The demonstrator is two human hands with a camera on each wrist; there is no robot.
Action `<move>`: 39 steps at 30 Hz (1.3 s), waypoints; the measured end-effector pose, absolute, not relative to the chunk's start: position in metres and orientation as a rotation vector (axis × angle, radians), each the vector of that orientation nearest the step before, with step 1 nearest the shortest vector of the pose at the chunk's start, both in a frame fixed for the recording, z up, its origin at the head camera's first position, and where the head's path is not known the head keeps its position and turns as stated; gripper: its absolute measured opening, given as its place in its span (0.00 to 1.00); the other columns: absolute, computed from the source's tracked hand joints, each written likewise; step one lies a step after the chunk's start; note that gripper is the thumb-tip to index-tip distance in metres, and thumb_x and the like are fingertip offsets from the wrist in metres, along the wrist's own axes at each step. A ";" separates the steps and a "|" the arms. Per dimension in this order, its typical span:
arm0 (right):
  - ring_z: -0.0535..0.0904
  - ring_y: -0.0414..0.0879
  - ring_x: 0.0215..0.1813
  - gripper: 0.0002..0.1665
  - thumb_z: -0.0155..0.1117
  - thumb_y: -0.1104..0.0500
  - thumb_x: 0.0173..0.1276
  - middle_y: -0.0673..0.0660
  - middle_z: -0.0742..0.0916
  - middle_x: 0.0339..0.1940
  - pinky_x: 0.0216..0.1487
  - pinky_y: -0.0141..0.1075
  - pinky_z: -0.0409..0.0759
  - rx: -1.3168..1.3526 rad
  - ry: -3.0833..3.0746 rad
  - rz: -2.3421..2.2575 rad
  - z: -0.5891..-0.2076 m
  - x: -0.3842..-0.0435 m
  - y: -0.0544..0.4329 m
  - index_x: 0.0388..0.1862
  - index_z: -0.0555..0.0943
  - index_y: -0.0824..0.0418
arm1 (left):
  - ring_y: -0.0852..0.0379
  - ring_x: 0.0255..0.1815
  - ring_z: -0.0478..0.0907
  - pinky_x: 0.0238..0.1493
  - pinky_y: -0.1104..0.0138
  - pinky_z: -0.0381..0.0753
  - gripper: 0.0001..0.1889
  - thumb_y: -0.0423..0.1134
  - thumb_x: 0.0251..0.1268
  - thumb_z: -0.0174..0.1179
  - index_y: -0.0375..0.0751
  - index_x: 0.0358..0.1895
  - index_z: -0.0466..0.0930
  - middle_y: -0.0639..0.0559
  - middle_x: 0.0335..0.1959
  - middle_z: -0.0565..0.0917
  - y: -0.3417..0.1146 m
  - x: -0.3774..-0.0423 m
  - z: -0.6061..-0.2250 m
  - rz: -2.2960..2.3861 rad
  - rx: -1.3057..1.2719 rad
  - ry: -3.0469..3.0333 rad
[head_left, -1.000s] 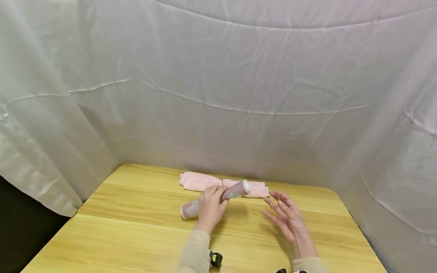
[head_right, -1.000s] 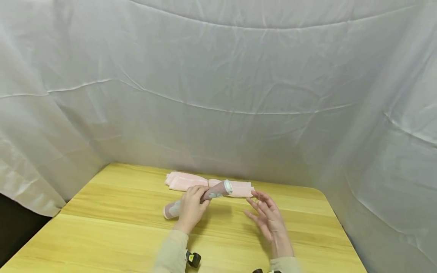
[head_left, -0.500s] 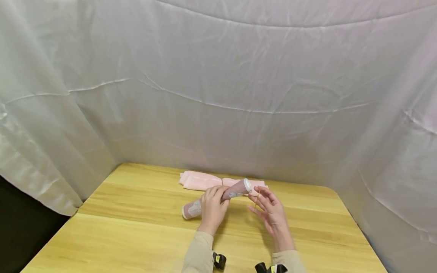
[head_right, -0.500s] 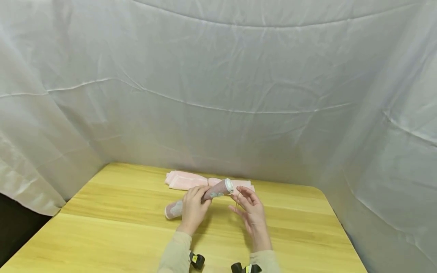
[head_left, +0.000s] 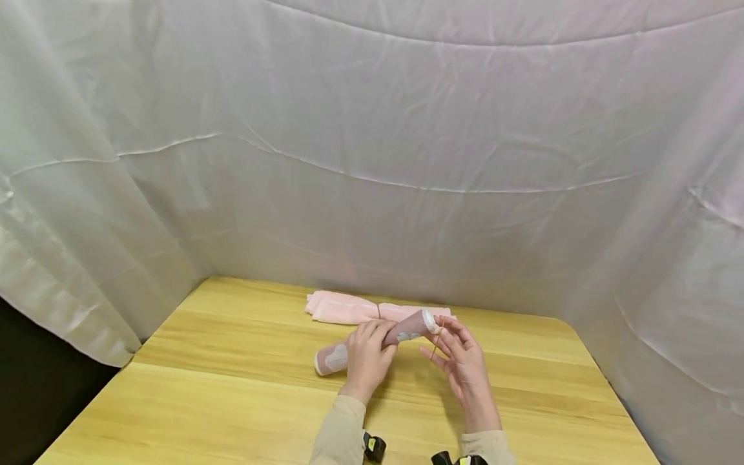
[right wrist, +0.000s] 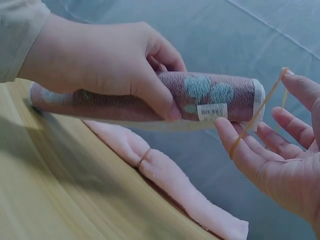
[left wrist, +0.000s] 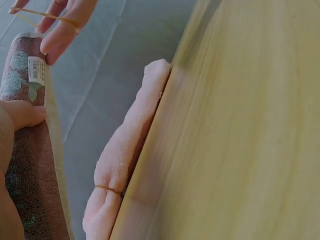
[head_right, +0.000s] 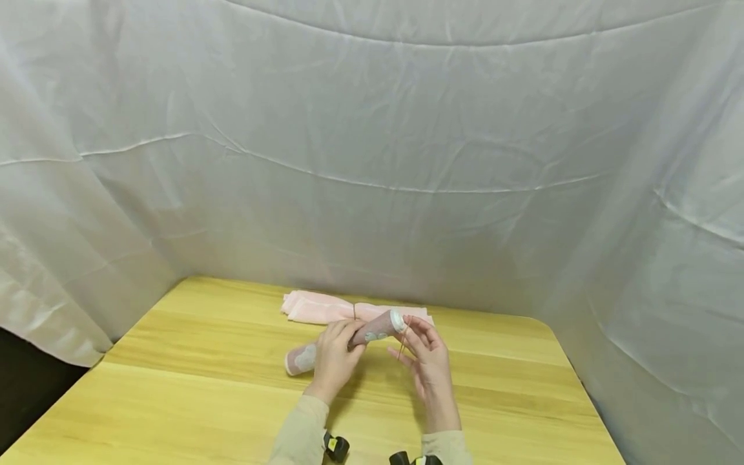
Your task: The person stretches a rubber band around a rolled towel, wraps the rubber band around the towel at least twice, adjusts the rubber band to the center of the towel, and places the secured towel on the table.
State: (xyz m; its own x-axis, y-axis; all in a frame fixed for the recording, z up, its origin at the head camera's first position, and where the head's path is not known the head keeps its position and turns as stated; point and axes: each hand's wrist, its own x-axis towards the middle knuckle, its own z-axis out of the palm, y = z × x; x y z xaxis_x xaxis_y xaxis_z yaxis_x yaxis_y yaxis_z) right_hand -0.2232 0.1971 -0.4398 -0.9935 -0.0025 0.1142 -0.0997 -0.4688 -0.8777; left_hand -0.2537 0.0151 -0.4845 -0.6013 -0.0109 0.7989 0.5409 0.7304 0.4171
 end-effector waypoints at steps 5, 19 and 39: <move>0.85 0.45 0.50 0.10 0.53 0.62 0.75 0.45 0.85 0.49 0.49 0.47 0.85 0.140 -1.561 2.633 -0.436 -0.221 0.200 0.52 0.75 0.56 | 0.57 0.45 0.81 0.43 0.59 0.79 0.18 0.40 0.46 0.74 0.51 0.44 0.84 0.58 0.40 0.86 0.018 -0.253 -0.483 -0.824 -0.500 -2.097; 0.85 0.45 0.47 0.10 0.55 0.63 0.73 0.45 0.85 0.51 0.48 0.47 0.85 0.133 -1.624 2.597 -0.434 -0.220 0.207 0.51 0.76 0.54 | 0.59 0.51 0.82 0.53 0.62 0.81 0.19 0.56 0.63 0.61 0.51 0.52 0.80 0.58 0.51 0.85 0.018 -0.249 -0.477 -1.037 -0.728 -2.262; 0.84 0.45 0.46 0.16 0.53 0.66 0.72 0.47 0.83 0.55 0.46 0.45 0.85 0.227 -1.833 2.496 -0.434 -0.217 0.211 0.58 0.71 0.64 | 0.65 0.38 0.80 0.38 0.72 0.77 0.17 0.58 0.68 0.54 0.57 0.54 0.76 0.56 0.43 0.87 0.014 -0.249 -0.475 -1.134 -0.863 -2.472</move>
State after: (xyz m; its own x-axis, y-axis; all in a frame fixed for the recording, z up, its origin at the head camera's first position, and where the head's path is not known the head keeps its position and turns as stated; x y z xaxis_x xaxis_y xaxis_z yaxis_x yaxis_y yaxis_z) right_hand -0.2170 0.2106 -0.4342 -0.9886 -0.0572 0.1390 -0.1155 -0.3028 -0.9460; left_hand -0.2487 0.0143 -0.4745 -0.7795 0.4002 0.4819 0.6263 0.5115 0.5883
